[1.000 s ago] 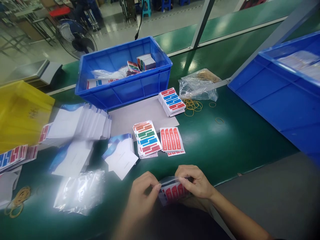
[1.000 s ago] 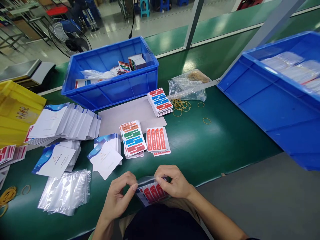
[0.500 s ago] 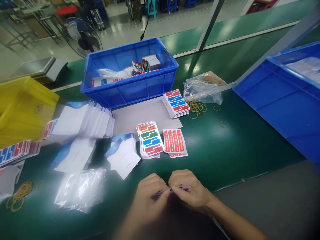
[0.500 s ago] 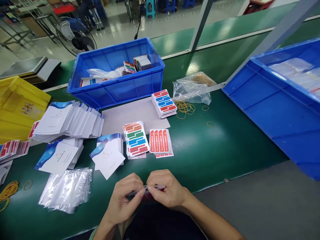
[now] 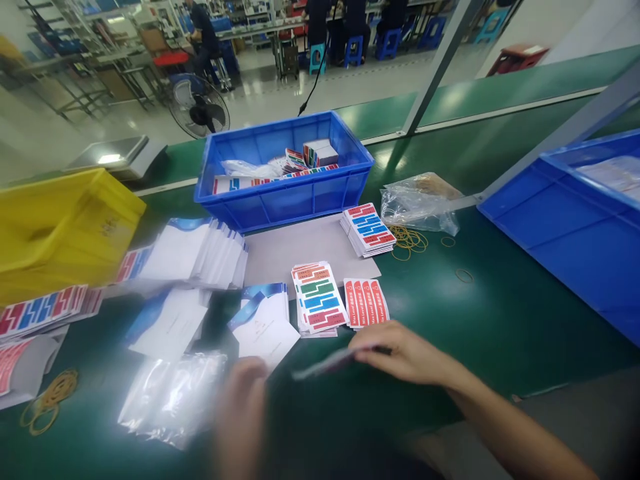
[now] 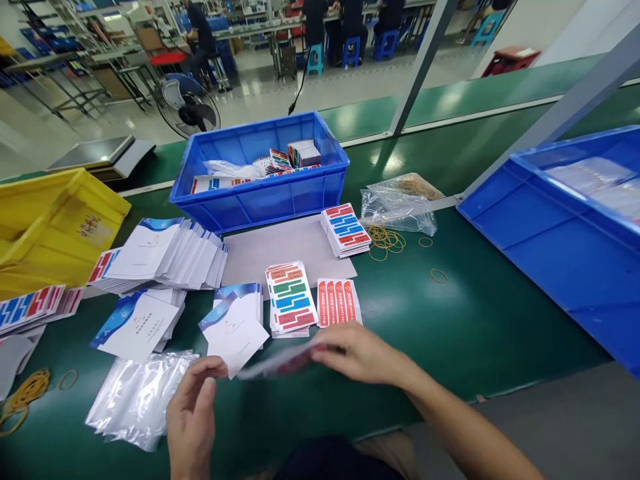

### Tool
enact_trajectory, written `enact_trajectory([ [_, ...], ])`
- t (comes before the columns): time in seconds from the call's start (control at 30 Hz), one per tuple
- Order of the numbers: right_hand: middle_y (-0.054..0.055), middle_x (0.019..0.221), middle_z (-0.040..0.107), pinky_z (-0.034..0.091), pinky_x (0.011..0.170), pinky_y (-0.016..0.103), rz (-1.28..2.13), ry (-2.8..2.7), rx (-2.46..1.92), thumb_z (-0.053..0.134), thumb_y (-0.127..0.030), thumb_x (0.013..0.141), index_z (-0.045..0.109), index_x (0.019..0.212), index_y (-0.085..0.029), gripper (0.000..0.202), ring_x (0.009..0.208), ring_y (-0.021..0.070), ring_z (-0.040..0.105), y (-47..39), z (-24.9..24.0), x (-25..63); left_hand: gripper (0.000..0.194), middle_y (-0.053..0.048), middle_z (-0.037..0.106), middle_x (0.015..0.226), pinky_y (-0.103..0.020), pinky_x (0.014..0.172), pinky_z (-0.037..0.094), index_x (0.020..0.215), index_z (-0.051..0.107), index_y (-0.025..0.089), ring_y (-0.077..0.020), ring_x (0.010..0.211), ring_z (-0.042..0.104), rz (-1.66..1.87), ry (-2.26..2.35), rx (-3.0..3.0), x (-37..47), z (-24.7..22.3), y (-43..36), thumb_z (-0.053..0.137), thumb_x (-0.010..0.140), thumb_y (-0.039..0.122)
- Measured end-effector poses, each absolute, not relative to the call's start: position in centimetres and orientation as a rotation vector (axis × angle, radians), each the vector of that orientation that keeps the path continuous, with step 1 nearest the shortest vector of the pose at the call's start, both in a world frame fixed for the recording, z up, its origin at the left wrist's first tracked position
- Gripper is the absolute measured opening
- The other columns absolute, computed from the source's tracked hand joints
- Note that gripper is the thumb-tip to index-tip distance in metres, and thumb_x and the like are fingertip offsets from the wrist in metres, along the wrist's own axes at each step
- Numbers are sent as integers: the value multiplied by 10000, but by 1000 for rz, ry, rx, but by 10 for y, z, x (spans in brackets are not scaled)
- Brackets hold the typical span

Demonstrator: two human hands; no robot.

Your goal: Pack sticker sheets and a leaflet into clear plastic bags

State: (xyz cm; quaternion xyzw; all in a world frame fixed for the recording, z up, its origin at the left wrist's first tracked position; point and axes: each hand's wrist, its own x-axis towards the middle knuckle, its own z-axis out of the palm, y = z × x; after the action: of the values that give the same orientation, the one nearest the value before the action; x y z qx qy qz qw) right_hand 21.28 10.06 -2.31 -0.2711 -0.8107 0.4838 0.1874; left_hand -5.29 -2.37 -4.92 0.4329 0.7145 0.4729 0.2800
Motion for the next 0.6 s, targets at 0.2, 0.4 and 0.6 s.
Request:
enact_trajectory([
  [0.2,-26,556,540,406,523,229,1003,-1972,-962,599,-364,867,606,667,-159,286,536,108,511,218,4,170,393,-46,655,784,-338,625,532,896,618,191,-213,716,625,1248,2116,737,-81,-75,-42,566,793,567],
  [0.4,73,831,660,543,612,316,957,-1879,-1040,586,-412,850,626,904,-127,293,706,178,631,324,-13,115,392,-8,593,567,-276,465,496,675,602,185,-178,523,613,1269,1723,577,-74,-88,-38,688,687,567],
  [0.6,164,1199,593,502,886,497,816,-1918,-1121,574,-357,849,544,1191,-152,400,1050,287,602,304,-30,135,362,-25,629,573,-253,445,487,689,593,155,-224,569,668,1286,1512,141,-68,-101,-24,782,609,453],
])
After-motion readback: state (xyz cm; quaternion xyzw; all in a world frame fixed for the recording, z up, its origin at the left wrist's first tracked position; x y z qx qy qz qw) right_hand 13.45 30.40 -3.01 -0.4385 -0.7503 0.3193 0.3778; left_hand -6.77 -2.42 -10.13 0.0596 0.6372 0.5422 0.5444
